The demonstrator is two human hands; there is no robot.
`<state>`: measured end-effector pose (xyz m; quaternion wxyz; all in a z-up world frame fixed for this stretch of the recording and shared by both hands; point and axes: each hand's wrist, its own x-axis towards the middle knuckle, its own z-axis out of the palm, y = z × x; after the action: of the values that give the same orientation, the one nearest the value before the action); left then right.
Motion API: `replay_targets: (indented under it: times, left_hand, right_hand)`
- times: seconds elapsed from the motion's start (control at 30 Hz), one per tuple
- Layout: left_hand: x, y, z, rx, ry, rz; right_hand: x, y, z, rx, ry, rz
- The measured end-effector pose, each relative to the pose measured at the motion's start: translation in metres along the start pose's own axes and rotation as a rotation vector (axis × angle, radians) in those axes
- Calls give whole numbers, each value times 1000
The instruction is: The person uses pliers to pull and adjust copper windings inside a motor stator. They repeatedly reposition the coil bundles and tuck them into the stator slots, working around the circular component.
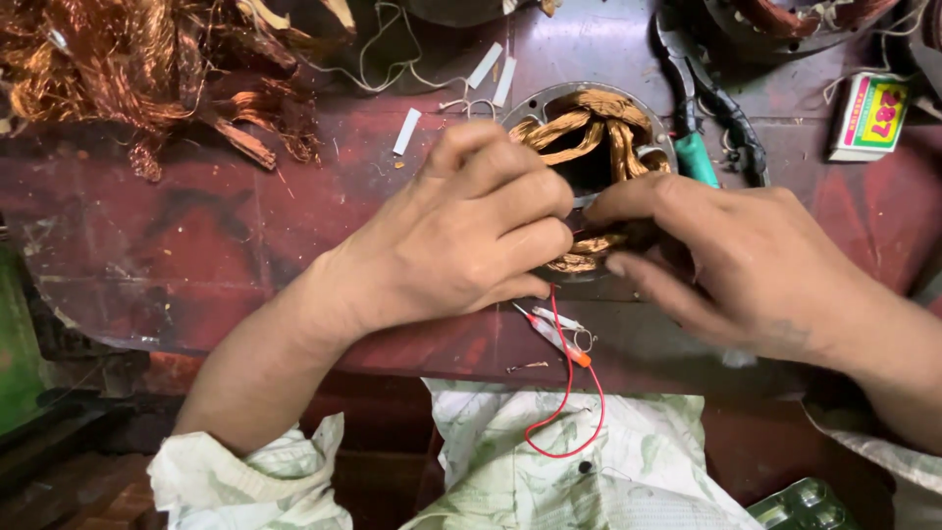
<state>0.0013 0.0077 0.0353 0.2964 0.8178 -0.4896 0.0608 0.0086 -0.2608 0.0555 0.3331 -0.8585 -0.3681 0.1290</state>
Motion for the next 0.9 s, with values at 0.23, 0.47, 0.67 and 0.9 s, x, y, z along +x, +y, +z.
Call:
replay_targets:
  times: [0.23, 0.47, 0.67, 0.9]
  left_hand:
    - [3, -8, 9, -189, -22, -115]
    - [1, -9, 16, -339, 110, -167]
    - [9, 11, 32, -277, 263, -405]
    - [24, 23, 29, -170, 188, -564]
  right_hand:
    - [-4, -2, 9, -163, 5, -9]
    - [1, 7, -14, 110, 209, -60]
    - [-10, 23, -11, 497, 427, 136]
    - [4, 21, 14, 276, 352, 74]
